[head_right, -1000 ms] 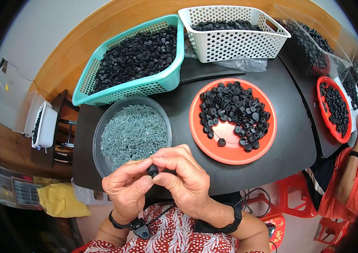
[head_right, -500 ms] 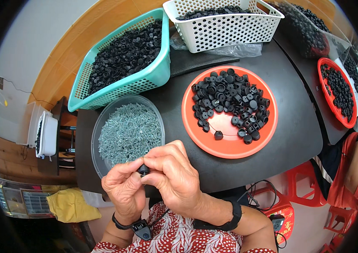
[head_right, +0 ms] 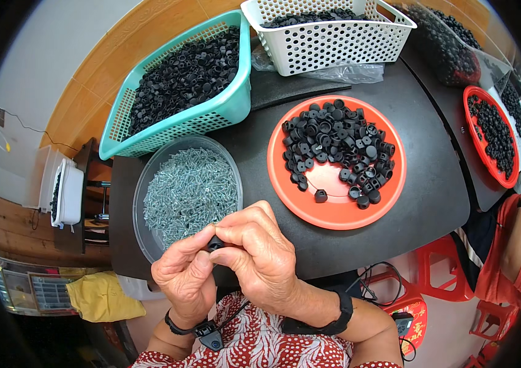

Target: Assembling small plastic parts by inserting one into another.

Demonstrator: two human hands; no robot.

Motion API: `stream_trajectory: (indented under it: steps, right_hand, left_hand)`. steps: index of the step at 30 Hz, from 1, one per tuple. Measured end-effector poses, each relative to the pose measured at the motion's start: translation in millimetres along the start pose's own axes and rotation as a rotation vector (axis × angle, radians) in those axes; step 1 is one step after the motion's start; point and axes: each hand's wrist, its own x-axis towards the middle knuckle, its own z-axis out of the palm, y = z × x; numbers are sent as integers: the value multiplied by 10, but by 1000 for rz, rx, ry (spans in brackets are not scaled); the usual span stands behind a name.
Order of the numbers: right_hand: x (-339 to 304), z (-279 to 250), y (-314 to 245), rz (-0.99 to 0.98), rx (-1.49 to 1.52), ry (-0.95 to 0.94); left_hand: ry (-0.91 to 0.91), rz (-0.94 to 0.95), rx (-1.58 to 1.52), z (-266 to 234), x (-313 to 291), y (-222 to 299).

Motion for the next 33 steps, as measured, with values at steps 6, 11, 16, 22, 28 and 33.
stream_trajectory:
  steps: [6,11,16,22,28,33]
  right_hand:
    - [-3,-20,16,-18,-20,-9]
    - [-11,-15,15,3,4,-3]
    - [-1,19,4,22,16,-6]
    - [-19,64,1,-37,-21,5]
    - [-27,100,29,-18,-34,15]
    - [-33,160,32,31,4,36]
  left_hand:
    - [8,17,-18,7,-15,-51]
    - [21,17,-77,-6,-5,-89]
    - [14,-10,-89,-46,27,-85]
    - [27,44,30,-20,-10,-8]
    - [22,-18,-86,-36,30,-48]
    - [25,10,-169,-55,37,-126]
